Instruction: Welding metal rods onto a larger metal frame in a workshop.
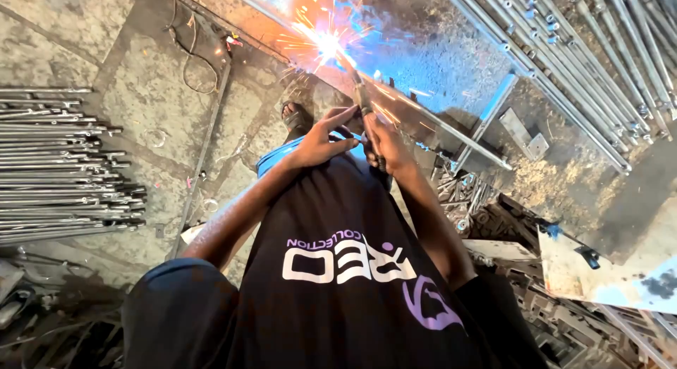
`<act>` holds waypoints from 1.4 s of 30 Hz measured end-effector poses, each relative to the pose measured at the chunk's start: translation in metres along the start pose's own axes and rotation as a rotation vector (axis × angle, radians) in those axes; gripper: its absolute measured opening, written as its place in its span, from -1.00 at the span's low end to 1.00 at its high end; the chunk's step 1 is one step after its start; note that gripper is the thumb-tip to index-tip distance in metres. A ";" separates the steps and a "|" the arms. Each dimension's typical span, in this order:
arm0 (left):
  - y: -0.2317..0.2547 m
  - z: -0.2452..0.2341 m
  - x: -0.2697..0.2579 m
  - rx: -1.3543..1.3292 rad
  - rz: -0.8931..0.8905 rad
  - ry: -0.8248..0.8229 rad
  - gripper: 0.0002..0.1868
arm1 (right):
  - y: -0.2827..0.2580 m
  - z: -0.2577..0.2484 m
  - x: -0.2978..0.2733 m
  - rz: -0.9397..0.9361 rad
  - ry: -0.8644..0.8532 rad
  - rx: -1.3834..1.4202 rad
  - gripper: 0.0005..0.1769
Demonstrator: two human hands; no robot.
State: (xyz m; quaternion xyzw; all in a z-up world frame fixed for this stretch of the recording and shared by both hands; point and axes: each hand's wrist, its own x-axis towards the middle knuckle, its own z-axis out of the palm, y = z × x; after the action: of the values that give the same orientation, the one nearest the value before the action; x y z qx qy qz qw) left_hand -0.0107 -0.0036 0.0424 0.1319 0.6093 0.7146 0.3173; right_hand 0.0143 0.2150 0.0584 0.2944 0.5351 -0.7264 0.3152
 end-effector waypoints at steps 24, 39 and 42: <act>-0.048 -0.002 0.005 0.236 0.290 0.065 -0.21 | 0.022 -0.018 0.016 0.032 -0.013 -0.026 -0.44; -0.051 0.004 0.013 0.163 0.120 0.043 -0.15 | 0.011 -0.015 0.009 -0.009 0.039 -0.003 -0.68; -0.071 0.008 0.019 0.159 0.257 0.063 -0.21 | 0.032 -0.037 0.022 0.034 0.035 0.010 -0.63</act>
State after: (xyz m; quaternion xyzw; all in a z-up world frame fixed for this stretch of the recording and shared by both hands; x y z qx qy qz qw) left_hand -0.0001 0.0181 -0.0279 0.2112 0.6518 0.7026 0.1923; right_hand 0.0289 0.2403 0.0133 0.3177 0.5317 -0.7184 0.3166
